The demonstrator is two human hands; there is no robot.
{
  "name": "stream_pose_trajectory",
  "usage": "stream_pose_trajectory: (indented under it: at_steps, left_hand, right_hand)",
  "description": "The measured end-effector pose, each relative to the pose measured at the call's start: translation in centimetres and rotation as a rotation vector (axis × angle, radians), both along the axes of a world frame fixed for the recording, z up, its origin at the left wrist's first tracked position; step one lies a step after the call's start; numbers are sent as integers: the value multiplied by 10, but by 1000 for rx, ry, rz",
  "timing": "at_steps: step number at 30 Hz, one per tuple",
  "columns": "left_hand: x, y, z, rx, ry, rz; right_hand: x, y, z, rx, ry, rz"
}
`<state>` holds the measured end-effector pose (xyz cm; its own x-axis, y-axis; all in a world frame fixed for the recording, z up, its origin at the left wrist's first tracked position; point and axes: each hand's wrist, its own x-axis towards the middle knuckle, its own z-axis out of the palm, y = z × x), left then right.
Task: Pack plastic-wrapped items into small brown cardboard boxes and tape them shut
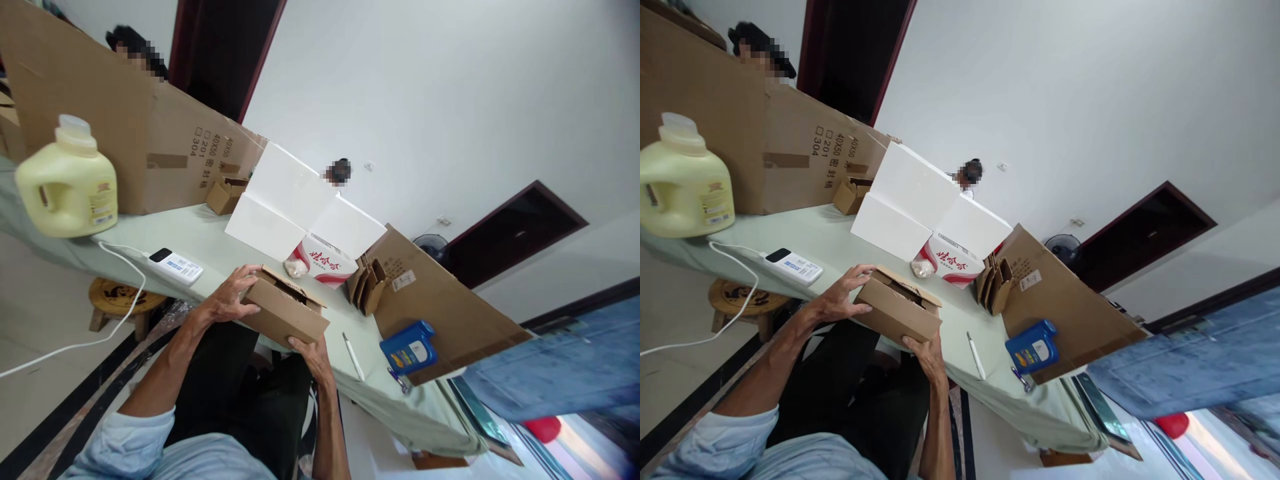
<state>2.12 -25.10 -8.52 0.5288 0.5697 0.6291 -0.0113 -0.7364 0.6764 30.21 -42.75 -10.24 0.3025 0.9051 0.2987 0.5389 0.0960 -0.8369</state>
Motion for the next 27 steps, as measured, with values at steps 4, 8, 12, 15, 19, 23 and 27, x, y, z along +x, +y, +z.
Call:
stream_pose_trajectory:
  at_steps: [4, 8, 12, 15, 19, 23, 27]
  left_hand:
    - [-1, -2, 3, 53, 71, -17]
    - [1, -2, 7, 88, 137, -13]
    - [6, 0, 21, 129, 222, -24]
    - [12, 4, 35, 161, 302, -44]
    - [22, 9, 48, 197, 402, -78]
    - [31, 10, 53, 222, 492, -132]
    - [33, 10, 58, 266, 591, -191]
  right_hand:
    - [-2, -9, 9, 38, -30, -54]
    - [4, -18, 23, 164, -230, -116]
    - [21, -16, 44, 286, -543, -94]
    - [33, -10, 64, 335, -745, -49]
    - [40, -1, 91, 279, -879, 90]
    - [36, 8, 118, 38, -837, 370]
    - [27, 19, 143, -272, -884, 525]
